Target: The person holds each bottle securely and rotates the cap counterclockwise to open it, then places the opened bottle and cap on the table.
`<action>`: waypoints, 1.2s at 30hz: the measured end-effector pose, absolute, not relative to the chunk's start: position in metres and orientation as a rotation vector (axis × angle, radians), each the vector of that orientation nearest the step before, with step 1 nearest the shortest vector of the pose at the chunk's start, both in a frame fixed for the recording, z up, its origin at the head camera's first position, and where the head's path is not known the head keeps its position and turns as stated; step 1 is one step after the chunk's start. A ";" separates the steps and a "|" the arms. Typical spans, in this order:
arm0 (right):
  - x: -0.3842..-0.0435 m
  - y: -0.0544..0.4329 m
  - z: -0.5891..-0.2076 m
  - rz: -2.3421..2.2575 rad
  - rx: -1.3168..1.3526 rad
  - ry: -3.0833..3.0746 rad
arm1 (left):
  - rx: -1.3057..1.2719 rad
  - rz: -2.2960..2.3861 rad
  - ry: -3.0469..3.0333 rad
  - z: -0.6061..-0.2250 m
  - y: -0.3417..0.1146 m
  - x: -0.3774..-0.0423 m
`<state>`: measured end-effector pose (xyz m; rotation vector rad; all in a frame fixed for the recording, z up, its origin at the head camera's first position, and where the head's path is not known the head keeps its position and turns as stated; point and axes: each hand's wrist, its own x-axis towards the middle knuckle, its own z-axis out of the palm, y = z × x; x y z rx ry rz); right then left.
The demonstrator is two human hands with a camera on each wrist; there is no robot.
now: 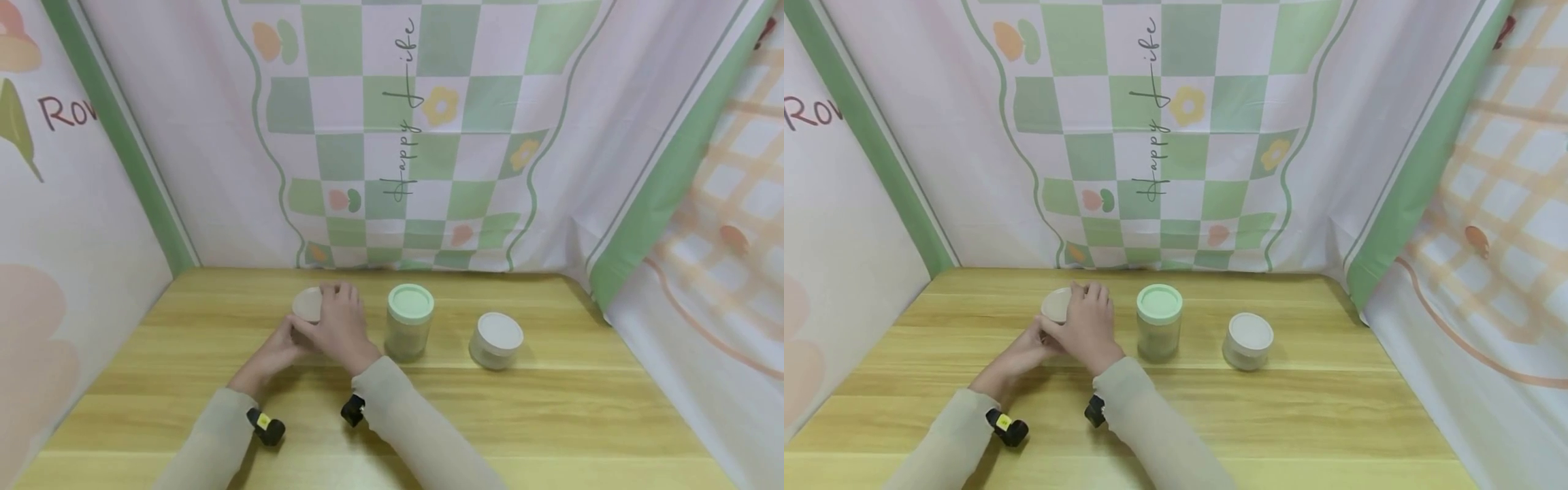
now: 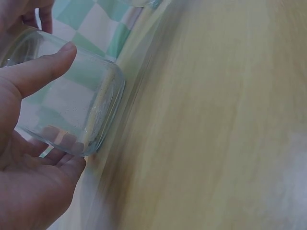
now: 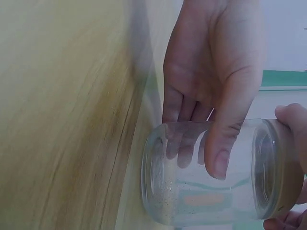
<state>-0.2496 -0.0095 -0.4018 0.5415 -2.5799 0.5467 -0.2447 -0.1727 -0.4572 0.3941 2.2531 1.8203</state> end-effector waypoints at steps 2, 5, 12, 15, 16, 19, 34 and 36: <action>-0.250 -0.010 -0.402 0.546 0.542 -2.582 | 0.365 1.818 2.262 -0.456 -0.172 -0.245; -0.251 -0.009 -0.403 0.574 0.559 -2.576 | 0.344 1.816 2.265 -0.456 -0.172 -0.245; -0.258 -0.002 -0.409 0.723 0.686 -2.561 | 0.388 1.831 2.254 -0.459 -0.172 -0.247; -0.261 0.002 -0.408 0.811 0.743 -2.574 | 0.443 1.861 2.227 -0.460 -0.171 -0.248; -0.261 0.004 -0.407 0.843 0.757 -2.583 | 0.459 1.869 2.214 -0.460 -0.171 -0.248; -0.264 0.007 -0.405 0.944 0.791 -2.615 | 0.447 1.875 2.203 -0.459 -0.169 -0.248; -0.272 0.018 -0.394 1.146 0.939 -2.747 | 0.378 1.839 2.222 -0.460 -0.171 -0.248; -0.272 0.019 -0.393 1.146 0.959 -2.745 | 0.394 1.843 2.217 -0.461 -0.171 -0.249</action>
